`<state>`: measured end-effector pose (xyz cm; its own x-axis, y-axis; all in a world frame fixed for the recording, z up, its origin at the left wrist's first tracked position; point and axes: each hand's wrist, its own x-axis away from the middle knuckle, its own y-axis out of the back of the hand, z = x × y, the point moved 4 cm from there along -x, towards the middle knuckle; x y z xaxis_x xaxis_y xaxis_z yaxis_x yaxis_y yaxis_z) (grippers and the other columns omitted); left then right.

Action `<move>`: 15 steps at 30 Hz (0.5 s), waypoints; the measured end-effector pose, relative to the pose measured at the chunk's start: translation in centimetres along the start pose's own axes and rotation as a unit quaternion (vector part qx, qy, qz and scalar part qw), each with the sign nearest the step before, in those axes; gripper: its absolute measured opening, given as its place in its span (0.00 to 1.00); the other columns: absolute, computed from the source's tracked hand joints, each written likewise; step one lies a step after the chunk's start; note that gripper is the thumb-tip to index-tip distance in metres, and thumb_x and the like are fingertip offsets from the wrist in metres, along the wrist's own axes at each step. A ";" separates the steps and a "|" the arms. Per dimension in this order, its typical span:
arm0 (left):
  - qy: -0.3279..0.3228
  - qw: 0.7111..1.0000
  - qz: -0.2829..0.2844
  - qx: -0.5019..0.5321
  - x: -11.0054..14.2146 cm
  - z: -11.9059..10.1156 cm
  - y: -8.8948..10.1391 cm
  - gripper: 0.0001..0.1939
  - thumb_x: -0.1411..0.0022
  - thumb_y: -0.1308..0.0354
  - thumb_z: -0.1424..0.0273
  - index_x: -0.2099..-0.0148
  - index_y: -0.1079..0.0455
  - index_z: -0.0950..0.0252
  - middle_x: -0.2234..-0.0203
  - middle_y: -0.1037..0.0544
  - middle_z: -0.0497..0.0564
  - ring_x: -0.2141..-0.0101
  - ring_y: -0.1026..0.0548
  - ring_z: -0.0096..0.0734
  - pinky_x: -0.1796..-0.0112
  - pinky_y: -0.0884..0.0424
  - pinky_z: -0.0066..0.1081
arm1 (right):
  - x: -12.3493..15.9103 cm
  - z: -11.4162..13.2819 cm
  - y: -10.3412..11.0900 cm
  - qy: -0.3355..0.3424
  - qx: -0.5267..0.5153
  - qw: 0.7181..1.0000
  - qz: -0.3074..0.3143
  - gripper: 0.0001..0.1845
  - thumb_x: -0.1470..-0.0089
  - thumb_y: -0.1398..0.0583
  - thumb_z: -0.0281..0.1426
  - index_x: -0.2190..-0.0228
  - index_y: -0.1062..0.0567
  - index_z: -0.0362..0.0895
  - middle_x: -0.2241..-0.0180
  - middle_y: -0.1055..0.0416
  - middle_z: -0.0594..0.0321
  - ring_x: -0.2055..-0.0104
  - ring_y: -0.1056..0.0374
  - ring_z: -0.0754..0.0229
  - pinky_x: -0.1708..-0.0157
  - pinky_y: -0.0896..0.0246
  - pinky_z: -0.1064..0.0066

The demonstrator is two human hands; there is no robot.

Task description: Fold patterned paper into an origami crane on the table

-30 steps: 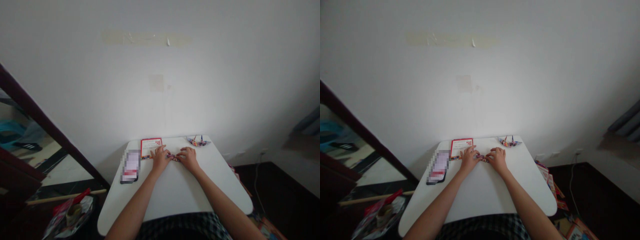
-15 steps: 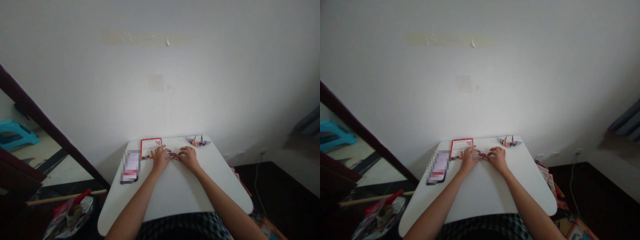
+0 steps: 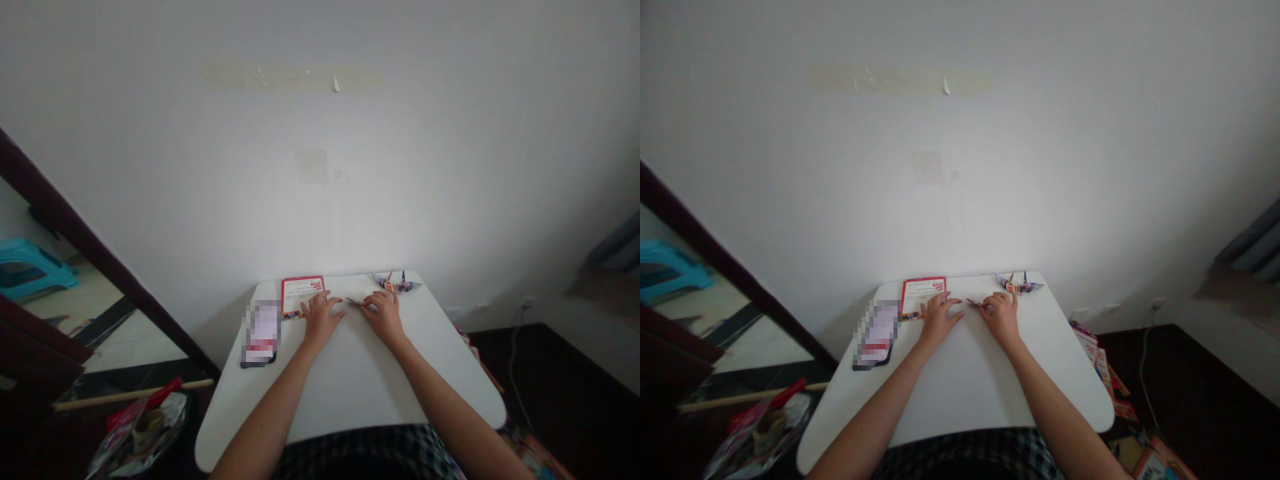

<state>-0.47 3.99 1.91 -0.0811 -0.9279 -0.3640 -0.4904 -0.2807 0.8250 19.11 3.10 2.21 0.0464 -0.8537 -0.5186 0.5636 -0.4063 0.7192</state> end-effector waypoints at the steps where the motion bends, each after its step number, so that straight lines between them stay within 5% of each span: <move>1: 0.000 1.000 -0.001 0.000 0.0 0.0 0.0 0.16 0.42 0.37 0.59 0.51 0.26 0.48 0.42 0.32 0.50 0.41 0.39 0.45 0.40 0.55 0.65 | 0.0 0.0 -0.1 -0.004 0.002 1.000 0.006 0.09 0.43 0.42 0.37 0.69 0.22 0.49 0.62 0.23 0.62 0.47 0.36 0.53 0.37 0.71 0.46; 15: -0.006 1.000 0.011 -0.015 0.1 -0.2 0.1 0.13 0.41 0.39 0.58 0.52 0.24 0.43 0.42 0.33 0.50 0.41 0.39 0.48 0.41 0.56 0.68 | 0.2 0.4 -0.8 -0.022 0.018 0.998 0.053 0.09 0.43 0.40 0.41 0.65 0.19 0.58 0.61 0.24 0.64 0.45 0.40 0.51 0.39 0.70 0.39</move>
<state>-0.34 3.84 2.00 -0.1028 -0.9310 -0.3503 -0.4619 -0.2672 0.8457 18.35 3.12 1.76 0.0674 -0.9060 -0.4178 0.5277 -0.3230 0.7856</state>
